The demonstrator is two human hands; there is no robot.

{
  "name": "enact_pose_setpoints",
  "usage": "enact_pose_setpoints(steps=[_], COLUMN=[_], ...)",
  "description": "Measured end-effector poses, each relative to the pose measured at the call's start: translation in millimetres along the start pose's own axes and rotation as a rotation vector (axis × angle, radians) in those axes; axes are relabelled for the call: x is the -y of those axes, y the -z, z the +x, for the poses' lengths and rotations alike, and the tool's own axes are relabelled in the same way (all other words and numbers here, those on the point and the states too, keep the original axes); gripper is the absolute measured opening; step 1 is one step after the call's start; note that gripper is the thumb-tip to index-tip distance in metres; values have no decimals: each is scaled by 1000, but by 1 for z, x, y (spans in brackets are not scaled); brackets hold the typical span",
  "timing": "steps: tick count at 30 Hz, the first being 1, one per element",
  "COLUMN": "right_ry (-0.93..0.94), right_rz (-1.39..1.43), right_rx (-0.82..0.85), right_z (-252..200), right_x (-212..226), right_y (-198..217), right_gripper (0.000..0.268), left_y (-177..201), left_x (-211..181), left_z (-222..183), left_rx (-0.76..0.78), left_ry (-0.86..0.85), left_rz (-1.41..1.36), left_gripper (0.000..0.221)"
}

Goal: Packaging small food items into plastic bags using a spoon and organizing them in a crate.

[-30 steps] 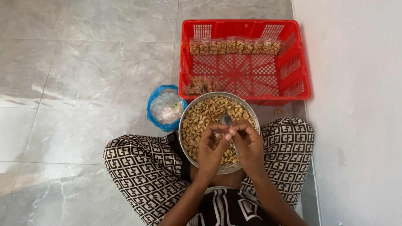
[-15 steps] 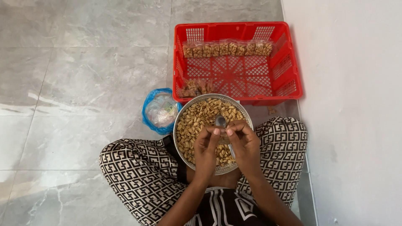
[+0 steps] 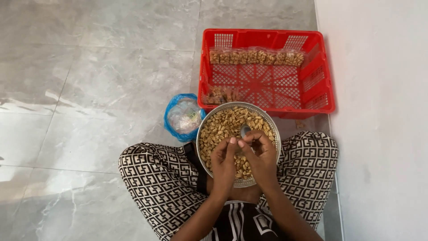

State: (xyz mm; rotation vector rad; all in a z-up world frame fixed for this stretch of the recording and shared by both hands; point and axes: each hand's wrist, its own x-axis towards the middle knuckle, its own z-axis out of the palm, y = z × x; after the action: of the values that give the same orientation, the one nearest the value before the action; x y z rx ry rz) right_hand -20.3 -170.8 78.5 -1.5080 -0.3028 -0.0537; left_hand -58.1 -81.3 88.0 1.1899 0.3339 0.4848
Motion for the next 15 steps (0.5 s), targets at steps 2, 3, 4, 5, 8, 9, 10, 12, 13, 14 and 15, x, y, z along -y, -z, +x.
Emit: enact_pose_setpoints(steps=[2,3,4,5,8,9,10,12,13,14,15], right_ry=[-5,-13,-16,-16,-18,-18,-17,-15,-14,0,12], right_rz=[9,15,12,4,-1,4,3,-27,-27,-19,-12], right_rx=[-4,-17,-13,-17,-27,-36,-40,-41,-47,-37,-27], right_z=[0,-1,-2,-2,-1,-1,0,2,2,2,1], right_x=[5,7,4,1,-12,-16,-12,-2,-3,-3,-3], right_y=[-4,-5,-4,-2,4,6,5,3,3,3,3], right_gripper=[16,17,17,17,18,19,19,21,21,22,24], left_y=[0,0,3,6,7,7,4,-1,-1,-1,-1], left_x=[-6,-8,-2,5,11,11,7,-1,0,0,1], left_z=[0,-1,-1,-1,0,0,0,0,1,2,2], left_rx=[-13,-20,-24,-23,-15,-5,0,26,31,29,25], left_ry=[4,14,18,32,57,64,66,52,53,45,40], left_rz=[-13,-25,-28,-28,-28,-23,-24,-35,-35,-35,-34], left_gripper=[30,31,31,33,36,37,37,19,19,20,21])
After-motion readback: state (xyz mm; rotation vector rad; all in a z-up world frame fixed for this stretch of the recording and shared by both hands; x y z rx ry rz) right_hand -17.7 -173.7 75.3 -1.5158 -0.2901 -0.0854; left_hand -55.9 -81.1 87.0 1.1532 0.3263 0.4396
